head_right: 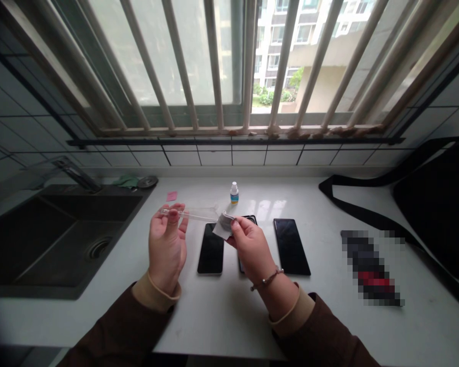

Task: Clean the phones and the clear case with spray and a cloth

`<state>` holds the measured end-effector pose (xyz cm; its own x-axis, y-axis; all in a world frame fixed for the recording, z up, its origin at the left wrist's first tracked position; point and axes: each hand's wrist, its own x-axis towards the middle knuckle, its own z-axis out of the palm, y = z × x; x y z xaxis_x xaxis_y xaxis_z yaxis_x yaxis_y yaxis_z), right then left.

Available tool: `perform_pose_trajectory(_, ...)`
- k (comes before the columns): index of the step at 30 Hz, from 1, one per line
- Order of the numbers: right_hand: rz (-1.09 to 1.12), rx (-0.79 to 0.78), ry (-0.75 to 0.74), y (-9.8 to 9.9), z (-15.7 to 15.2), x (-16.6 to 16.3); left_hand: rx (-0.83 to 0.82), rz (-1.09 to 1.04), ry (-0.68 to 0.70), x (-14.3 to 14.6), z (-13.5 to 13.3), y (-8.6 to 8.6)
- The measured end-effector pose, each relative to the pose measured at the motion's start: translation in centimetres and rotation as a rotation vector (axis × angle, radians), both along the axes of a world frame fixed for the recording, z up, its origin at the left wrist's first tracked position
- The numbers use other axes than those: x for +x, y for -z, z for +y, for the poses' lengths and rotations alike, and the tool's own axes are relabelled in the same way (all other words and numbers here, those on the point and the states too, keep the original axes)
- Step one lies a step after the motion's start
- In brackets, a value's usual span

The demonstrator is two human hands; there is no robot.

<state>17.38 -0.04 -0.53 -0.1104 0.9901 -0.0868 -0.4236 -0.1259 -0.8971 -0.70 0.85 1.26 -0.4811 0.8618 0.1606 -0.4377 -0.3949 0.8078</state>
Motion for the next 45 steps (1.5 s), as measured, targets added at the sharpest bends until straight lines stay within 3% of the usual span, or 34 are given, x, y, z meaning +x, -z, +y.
perform_pose_trajectory(4, 0.089, -0.060, 0.049, -0.5, 0.3, 0.3, -0.031, -0.009, -0.029, -0.1, 0.1, -0.2)
perform_pose_trajectory(9, 0.004, -0.106, 0.199, 0.1, 0.9, 0.5, -0.012, 0.047, -0.041, 0.1, -0.2, -0.3)
perform_pose_trajectory(17, 0.028, -0.063, 0.046, 0.3, 0.3, -0.3, 0.098, 0.318, -0.036, 1.4, -2.2, -1.4)
perform_pose_trajectory(31, 0.002, 0.017, -0.177, -0.2, -1.4, -0.5, 0.040, 0.312, -0.093, 2.6, -2.9, -2.1)
perform_pose_trajectory(36, -0.011, 0.060, -0.203, -0.7, -1.9, -0.3, 0.025, 0.303, -0.043, 2.0, -2.4, -1.5)
perform_pose_trajectory(39, 0.079, 0.053, -0.131, -1.6, -1.7, -0.3, 0.014, 0.220, 0.040, 1.3, -1.7, -0.7)
perform_pose_trajectory(41, 0.121, 0.028, 0.014, -2.0, -1.1, -0.1, -0.033, 0.105, 0.113, 0.7, -1.2, -0.5)
perform_pose_trajectory(45, 0.050, -0.002, 0.304, -1.5, 0.5, 1.0, -0.186, -0.084, 0.423, 0.0, -0.8, -0.4)
